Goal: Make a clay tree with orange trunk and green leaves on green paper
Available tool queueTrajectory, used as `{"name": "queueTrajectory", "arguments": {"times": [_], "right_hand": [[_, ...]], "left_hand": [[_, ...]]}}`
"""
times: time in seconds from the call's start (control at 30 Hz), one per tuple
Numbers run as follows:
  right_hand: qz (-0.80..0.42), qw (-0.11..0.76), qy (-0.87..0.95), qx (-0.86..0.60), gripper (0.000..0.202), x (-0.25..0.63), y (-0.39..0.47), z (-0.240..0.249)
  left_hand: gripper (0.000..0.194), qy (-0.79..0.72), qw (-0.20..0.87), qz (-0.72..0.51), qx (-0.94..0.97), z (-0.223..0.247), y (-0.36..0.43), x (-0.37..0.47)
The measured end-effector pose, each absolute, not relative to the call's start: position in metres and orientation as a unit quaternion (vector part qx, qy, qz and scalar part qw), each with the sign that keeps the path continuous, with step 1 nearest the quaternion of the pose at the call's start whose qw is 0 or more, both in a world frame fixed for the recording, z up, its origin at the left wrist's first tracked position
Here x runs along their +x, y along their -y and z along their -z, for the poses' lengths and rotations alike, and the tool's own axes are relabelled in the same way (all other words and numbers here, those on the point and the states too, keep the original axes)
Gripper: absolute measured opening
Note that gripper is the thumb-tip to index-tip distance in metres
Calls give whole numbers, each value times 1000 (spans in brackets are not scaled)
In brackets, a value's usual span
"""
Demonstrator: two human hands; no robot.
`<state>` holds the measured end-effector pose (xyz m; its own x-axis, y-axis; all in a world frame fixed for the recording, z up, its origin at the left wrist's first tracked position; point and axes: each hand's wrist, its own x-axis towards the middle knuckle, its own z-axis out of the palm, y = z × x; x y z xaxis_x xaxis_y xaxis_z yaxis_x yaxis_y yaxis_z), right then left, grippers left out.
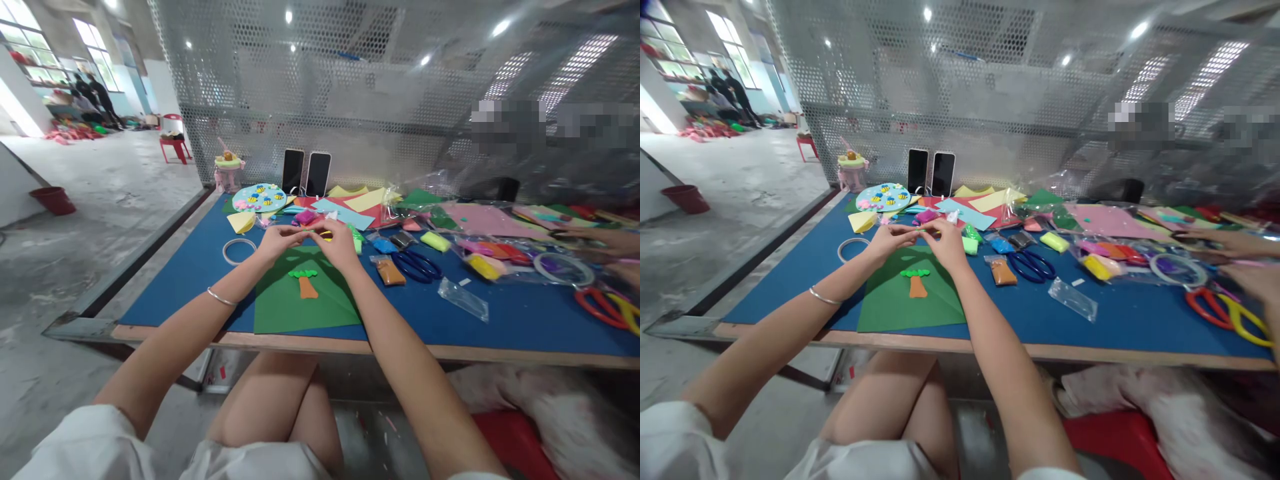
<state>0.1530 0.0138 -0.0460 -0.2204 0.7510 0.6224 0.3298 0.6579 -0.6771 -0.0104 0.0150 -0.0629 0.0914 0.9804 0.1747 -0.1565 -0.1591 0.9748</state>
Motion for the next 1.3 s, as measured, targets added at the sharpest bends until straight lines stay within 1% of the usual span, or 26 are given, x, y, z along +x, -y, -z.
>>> {"name": "queueTrajectory", "arguments": {"times": [0.13,0.17,0.3,0.43,0.57,0.67,0.8,0.97,1.3], "right_hand": [[-236,507,753,-348,32,154,-11,43],[-245,506,750,-350,32,155,-12,44],[-276,504,734,-363,24,157,-22,51],[-287,517,713,-376,29,159,-30,57],[-263,530,707,-387,26,157,-27,57],[-237,525,724,-380,20,152,-21,55],[-232,511,741,-368,31,148,-15,52],[-242,508,733,-382,22,151,-17,53],[-254,528,706,-398,27,157,-26,55]], "left_hand": [[39,-395,496,-563,530,62,-19,-14],[40,-394,493,-565,532,62,-19,-14],[42,-389,493,-562,539,61,-16,-12],[45,-383,507,-551,541,61,-11,-6],[48,-384,514,-545,539,62,-8,-1],[44,-393,502,-562,527,64,-10,-2],[40,-391,486,-589,514,67,-17,-8],[40,-373,495,-591,516,64,-18,-9],[47,-359,545,-569,501,61,-16,-13]]}}
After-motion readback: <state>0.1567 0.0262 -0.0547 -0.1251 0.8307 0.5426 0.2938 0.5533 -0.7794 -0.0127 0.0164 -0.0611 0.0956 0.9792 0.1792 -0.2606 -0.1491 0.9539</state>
